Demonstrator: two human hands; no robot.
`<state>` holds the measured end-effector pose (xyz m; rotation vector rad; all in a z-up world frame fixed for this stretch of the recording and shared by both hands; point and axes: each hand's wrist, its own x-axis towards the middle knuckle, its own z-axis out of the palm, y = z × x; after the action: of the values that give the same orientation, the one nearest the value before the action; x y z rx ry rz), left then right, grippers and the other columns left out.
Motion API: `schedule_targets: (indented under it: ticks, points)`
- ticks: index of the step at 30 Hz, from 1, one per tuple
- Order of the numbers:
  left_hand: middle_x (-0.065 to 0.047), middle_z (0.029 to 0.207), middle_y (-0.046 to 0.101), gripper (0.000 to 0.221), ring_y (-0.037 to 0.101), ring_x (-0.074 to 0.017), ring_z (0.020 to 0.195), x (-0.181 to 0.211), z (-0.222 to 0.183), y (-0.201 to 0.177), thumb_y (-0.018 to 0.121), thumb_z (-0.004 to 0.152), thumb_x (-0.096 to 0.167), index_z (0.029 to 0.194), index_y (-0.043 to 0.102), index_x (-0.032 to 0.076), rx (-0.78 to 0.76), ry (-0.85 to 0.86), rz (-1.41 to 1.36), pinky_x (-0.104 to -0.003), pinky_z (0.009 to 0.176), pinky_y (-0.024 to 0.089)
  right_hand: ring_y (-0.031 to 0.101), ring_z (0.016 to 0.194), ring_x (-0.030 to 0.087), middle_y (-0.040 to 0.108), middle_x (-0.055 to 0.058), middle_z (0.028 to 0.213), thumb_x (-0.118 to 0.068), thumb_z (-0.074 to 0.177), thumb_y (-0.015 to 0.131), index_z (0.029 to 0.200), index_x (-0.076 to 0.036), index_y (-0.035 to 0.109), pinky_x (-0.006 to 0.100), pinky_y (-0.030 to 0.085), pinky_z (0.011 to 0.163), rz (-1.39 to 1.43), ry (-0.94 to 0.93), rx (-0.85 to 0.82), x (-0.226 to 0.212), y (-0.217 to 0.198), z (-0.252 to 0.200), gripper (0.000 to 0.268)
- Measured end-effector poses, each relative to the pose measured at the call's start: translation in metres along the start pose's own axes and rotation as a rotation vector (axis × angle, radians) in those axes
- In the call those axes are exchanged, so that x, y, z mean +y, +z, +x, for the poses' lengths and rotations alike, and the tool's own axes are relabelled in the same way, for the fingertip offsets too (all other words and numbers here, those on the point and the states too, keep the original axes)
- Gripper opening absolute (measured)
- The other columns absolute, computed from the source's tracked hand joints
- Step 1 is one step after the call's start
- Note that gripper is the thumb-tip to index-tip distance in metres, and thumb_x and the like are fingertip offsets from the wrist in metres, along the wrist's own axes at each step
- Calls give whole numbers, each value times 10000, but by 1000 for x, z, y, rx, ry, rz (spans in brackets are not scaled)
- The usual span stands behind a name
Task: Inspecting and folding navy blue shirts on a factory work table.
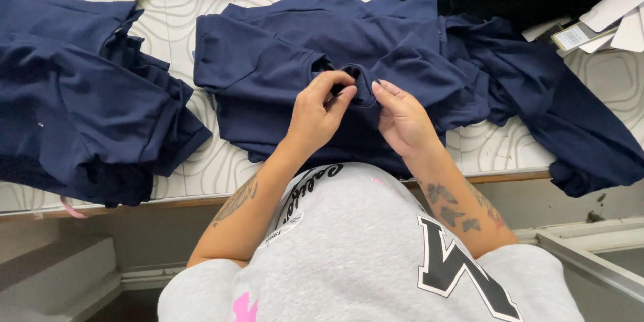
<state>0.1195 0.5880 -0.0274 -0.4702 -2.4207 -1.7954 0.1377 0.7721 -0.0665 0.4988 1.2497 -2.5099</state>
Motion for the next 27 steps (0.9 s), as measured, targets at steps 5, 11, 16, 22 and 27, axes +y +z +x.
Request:
schedule_targets:
  ticks: [5, 11, 16, 22, 27]
  points:
    - [21, 954, 731, 107, 714, -148, 943, -9, -5, 9, 696, 1003, 277, 1041, 724, 181, -34, -71, -39, -276, 785, 592, 747, 962, 174, 772, 49, 962, -217, 1036, 595, 1090, -106, 695, 348, 542, 970, 26, 80, -15, 20, -31, 18, 159]
    - [23, 874, 703, 117, 659, -92, 803, -5, -5, 10, 699, 1007, 287, 1007, 728, 174, -48, -158, -114, -242, 701, 563, 736, 919, 146, 765, 14, 923, -236, 1042, 589, 1057, -127, 689, 327, 531, 943, 10, 119, -21, 22, -37, 19, 149]
    - [20, 823, 675, 64, 638, -63, 782, -15, -7, 13, 700, 991, 195, 977, 730, 141, -58, -210, -181, -227, 667, 548, 736, 908, 149, 765, 19, 920, -229, 1038, 593, 1056, -122, 682, 323, 542, 916, 23, 142, -20, 18, -23, 11, 141]
    - [-13, 780, 640, 55, 599, -87, 682, -18, -11, 12, 682, 963, 151, 940, 714, 113, -55, -264, -182, -240, 600, 516, 710, 869, 130, 732, -12, 850, -246, 1026, 616, 1023, -129, 679, 317, 541, 905, 24, 185, -11, 8, -5, 0, 132]
    - [0, 811, 661, 87, 600, -65, 675, -2, -13, 6, 757, 953, 206, 974, 730, 126, -45, -228, -174, -204, 598, 510, 702, 852, 116, 729, -1, 839, -230, 1007, 654, 1011, -120, 682, 300, 547, 884, -5, 158, 15, -1, 6, -8, 113]
